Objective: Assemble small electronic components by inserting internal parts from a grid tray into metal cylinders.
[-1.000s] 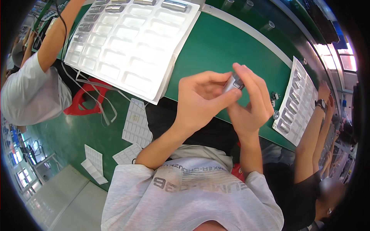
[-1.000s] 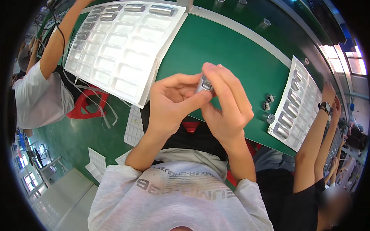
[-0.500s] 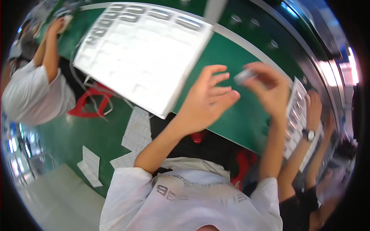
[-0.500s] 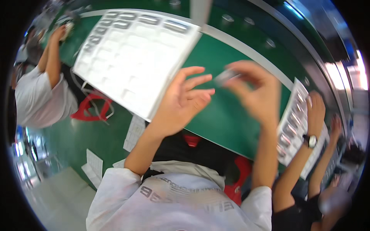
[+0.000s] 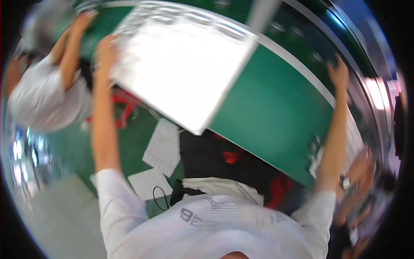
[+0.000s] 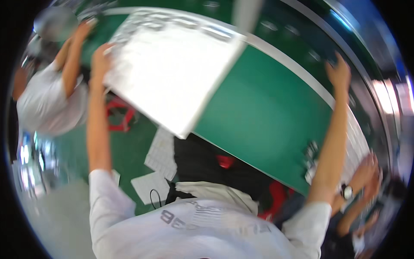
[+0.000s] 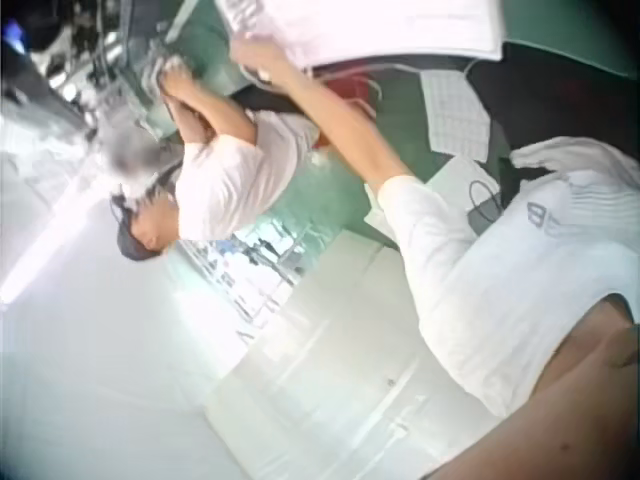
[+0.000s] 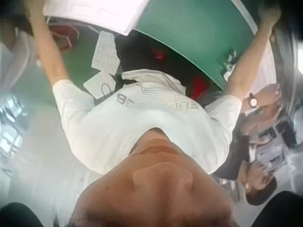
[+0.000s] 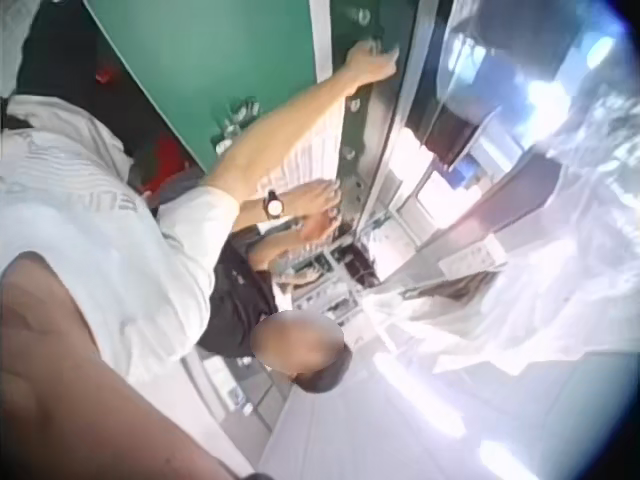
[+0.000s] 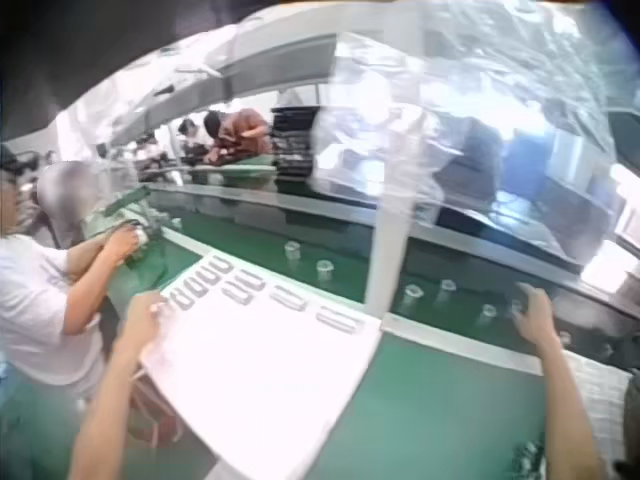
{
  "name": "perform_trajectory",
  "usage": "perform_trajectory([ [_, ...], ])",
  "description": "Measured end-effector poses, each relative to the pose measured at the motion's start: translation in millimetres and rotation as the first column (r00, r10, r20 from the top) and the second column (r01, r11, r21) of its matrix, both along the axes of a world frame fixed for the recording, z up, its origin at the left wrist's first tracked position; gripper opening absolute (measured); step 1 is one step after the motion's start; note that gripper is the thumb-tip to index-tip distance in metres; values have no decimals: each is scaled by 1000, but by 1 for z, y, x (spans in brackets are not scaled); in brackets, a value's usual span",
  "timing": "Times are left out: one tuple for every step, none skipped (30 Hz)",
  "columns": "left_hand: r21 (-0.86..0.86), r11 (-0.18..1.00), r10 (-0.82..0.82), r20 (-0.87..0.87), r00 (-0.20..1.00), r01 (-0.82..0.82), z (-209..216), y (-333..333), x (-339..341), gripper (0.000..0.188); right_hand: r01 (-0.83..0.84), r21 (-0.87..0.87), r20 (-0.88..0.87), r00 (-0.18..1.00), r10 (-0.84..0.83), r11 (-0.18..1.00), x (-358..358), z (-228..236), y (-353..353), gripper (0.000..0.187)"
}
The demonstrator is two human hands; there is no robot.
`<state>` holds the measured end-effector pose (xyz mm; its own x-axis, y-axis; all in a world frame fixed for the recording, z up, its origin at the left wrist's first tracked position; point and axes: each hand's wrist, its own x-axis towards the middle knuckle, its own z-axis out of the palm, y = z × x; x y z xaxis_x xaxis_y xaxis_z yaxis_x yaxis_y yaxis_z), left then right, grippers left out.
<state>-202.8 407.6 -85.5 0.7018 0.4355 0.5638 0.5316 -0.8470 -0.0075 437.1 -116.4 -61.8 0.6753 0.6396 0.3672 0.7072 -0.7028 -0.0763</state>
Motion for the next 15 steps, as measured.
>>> perform_trajectory([
  [-182,983,10,-61,998,-21,-1,7,5,29,-57,47,77,996,53,997,-13,9,-11,57],
  [-328,944,-41,25,999,47,-1,16,1,31,-98,110,99,991,87,989,-45,29,-12,46],
  [-324,943,75,-1,997,-72,-4,34,-15,31,-73,121,-45,996,79,990,-76,49,-18,40],
  [-296,950,88,-71,994,-105,11,24,-3,33,-40,141,-187,980,66,989,-102,65,-33,35],
  [-281,952,105,-84,991,-124,13,22,7,32,-32,115,-210,976,56,993,-123,71,-54,33],
  [-262,954,126,-101,987,-149,8,27,17,31,-28,92,-240,969,49,995,-145,73,-71,32],
  [-257,954,126,-112,986,-152,3,33,7,31,54,-29,-314,947,-60,998,-168,63,-74,35],
  [-199,968,140,-66,988,-151,-6,39,0,30,130,-162,-358,916,-181,978,-187,63,-82,39],
  [-142,979,142,-14,990,-143,-11,40,3,29,144,-166,-352,916,-195,976,-198,63,-100,39],
  [-147,981,130,-16,991,-131,-4,22,18,29,165,-287,-281,927,-248,944,-205,57,-117,41],
  [-257,945,234,98,967,-202,13,-17,44,26,191,-403,-204,935,-291,895,-209,54,-128,43],
  [-366,891,355,195,914,-268,29,-56,59,24,188,-402,-209,934,-290,896,-213,54,-127,43],
  [-360,890,363,189,912,-280,40,-85,62,24,218,-426,-276,893,-356,878,-217,58,-122,42],
  [-513,853,328,385,863,-96,49,-113,65,26,246,-455,-336,843,-420,856,-220,60,-118,41],
  [-617,774,315,571,759,143,46,-138,79,28,259,-466,-321,842,-435,846,-222,62,-120,41],
])
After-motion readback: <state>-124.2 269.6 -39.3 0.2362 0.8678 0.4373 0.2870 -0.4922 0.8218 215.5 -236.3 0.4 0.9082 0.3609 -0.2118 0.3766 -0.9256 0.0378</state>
